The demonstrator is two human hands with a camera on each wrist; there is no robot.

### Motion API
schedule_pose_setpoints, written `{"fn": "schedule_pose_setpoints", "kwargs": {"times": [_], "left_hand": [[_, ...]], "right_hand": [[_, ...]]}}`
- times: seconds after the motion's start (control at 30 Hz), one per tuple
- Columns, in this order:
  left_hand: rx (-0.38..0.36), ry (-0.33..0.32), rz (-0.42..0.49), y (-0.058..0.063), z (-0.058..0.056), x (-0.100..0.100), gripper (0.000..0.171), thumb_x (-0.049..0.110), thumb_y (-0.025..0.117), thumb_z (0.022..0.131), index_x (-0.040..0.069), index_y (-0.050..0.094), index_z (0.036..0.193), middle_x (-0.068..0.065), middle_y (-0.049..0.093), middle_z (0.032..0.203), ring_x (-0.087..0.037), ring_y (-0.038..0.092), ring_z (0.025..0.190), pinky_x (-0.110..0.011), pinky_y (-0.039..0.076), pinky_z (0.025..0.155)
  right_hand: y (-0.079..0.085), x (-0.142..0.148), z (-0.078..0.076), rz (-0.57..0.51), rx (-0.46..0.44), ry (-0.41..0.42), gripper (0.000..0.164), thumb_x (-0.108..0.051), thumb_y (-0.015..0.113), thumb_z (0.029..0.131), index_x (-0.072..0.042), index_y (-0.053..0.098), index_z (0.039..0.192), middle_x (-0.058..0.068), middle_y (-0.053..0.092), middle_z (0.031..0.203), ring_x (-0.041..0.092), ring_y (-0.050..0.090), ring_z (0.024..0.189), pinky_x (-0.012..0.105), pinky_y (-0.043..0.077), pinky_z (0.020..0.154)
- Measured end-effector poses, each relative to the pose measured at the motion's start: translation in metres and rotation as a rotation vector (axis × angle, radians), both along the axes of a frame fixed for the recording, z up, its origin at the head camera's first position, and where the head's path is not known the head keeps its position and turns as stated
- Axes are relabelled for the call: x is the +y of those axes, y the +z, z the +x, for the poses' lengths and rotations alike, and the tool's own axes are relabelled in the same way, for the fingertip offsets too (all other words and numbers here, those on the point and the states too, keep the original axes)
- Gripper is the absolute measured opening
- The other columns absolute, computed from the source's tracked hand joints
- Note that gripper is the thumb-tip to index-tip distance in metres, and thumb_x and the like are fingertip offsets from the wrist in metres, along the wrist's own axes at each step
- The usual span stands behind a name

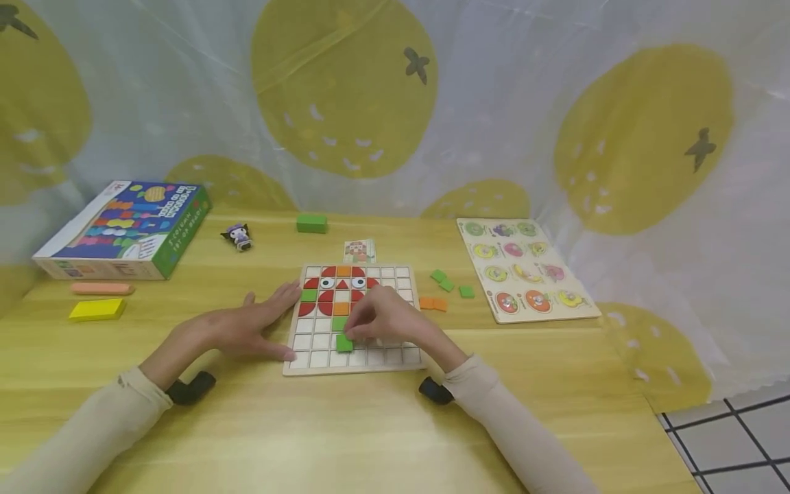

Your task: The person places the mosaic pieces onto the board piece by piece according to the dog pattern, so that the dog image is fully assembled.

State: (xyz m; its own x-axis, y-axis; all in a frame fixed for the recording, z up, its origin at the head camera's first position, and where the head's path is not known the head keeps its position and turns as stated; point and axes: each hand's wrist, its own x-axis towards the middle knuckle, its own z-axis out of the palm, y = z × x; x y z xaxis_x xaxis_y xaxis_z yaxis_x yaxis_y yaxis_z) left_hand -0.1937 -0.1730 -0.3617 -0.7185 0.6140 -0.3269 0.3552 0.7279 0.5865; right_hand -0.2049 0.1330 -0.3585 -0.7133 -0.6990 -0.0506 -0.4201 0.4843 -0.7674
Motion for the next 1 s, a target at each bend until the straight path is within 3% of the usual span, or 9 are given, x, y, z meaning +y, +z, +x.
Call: {"fn": "schedule_pose_setpoints", "kwargs": {"times": [0.17, 0.47, 1.0], "left_hand": [[0.010, -0.006, -0.015, 0.002, -0.006, 0.005, 0.120, 0.053, 0.078, 0.097, -0.003, 0.003, 0.171, -0.022, -0.009, 0.180, -0.043, -0.009, 0.166, -0.078, -0.013, 0.122], [0.011, -0.012, -0.024, 0.002, -0.012, 0.004, 0.120, 0.053, 0.078, 0.097, -0.003, 0.001, 0.171, -0.022, -0.010, 0.180, -0.043, -0.010, 0.166, -0.077, -0.013, 0.122], [-0.018, -0.002, -0.015, 0.001, -0.003, 0.001, 0.119, 0.052, 0.078, 0.098, -0.004, 0.002, 0.171, -0.023, -0.010, 0.179, -0.043, -0.010, 0.166, -0.078, -0.013, 0.121]], "right_hand": [[0.000, -0.001, 0.000, 0.037, 0.075, -0.044, 0.003, -0.008, 0.085, 0.094, -0.007, 0.086, 0.096, -0.005, 0.080, 0.086, 0.009, 0.064, 0.075, 0.023, 0.055, 0.072], [-0.001, -0.007, 0.001, 0.037, 0.126, -0.085, 0.004, -0.009, 0.083, 0.096, -0.007, 0.086, 0.097, -0.005, 0.079, 0.085, 0.009, 0.060, 0.074, 0.022, 0.050, 0.069], [-0.001, -0.008, 0.006, 0.043, 0.077, -0.048, 0.007, -0.009, 0.082, 0.097, -0.006, 0.086, 0.102, -0.003, 0.081, 0.091, 0.008, 0.063, 0.077, 0.022, 0.053, 0.071]]}}
